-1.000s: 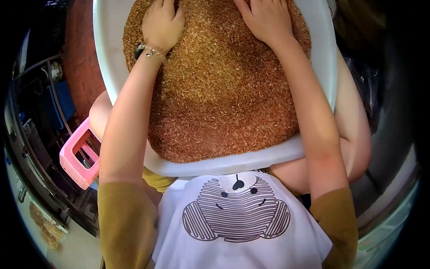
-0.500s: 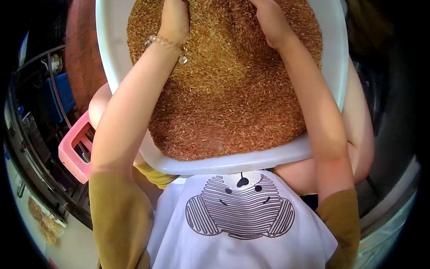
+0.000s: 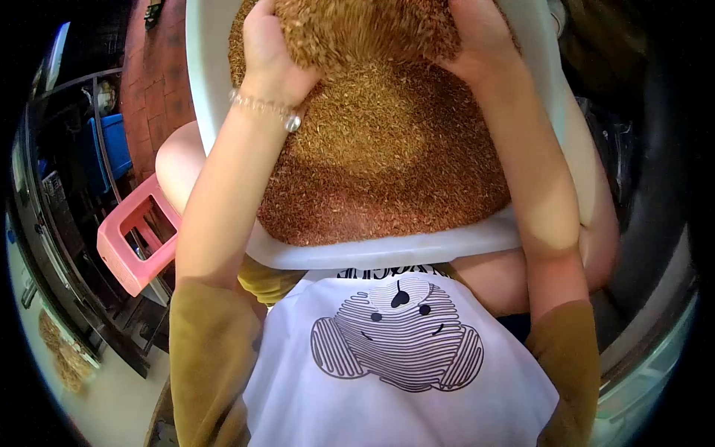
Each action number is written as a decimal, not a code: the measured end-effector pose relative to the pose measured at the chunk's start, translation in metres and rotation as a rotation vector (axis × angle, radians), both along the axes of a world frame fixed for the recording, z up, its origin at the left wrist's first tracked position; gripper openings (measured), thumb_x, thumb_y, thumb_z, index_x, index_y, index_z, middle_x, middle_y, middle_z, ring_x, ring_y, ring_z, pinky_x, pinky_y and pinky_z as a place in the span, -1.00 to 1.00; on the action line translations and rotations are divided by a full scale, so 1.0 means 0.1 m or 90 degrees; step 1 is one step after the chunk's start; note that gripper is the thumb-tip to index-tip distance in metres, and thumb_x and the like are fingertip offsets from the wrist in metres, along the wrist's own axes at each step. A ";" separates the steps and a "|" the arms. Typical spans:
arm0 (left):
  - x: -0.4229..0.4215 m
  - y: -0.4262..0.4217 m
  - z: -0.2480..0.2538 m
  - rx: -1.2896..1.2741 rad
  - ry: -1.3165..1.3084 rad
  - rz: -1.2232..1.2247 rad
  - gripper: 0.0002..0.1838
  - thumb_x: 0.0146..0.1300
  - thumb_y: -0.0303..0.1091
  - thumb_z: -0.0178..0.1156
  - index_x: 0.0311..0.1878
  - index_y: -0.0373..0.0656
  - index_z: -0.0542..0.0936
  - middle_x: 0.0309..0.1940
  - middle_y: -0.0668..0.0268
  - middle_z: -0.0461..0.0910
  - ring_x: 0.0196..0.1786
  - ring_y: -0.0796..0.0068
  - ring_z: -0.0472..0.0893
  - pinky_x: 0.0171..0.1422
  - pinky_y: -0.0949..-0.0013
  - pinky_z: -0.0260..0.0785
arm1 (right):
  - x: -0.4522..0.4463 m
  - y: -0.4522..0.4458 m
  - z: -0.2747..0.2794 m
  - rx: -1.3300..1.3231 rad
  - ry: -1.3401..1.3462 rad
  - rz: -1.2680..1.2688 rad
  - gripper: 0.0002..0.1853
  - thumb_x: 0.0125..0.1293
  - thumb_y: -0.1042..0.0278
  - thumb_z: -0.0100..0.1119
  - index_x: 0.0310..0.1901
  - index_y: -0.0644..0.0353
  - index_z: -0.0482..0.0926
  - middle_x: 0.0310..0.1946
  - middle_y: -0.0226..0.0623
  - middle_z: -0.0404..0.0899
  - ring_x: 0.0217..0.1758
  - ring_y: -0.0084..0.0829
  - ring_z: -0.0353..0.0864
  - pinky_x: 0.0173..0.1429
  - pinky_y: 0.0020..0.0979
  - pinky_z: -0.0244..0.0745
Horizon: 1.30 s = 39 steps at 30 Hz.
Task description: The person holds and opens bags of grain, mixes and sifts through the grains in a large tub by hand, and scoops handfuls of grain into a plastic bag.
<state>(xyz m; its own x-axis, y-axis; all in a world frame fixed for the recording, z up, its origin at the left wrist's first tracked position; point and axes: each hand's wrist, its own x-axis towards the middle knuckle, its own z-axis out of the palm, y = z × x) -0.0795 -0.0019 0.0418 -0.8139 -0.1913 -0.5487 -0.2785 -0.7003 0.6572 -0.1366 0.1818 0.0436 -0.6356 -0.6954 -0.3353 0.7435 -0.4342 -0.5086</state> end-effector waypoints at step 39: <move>1.35 -0.44 -0.19 -1.376 0.209 -0.362 -0.64 0.38 -0.33 0.05 0.22 -0.01 0.55 0.20 0.32 0.56 0.22 0.24 0.51 0.36 0.22 0.22 | 0.52 0.79 -0.17 0.895 0.746 0.194 -0.55 0.36 0.22 0.10 0.23 0.23 0.49 0.13 0.02 0.57 0.20 -0.11 0.55 0.30 -0.26 0.40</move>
<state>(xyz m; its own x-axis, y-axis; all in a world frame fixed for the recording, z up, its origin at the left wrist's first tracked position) 0.0556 -0.0461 0.0231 -0.9727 0.0862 0.2153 0.1163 0.9845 0.1316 -0.0842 0.2607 0.0262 -0.8622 -0.4508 -0.2311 -0.2497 0.7752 -0.5803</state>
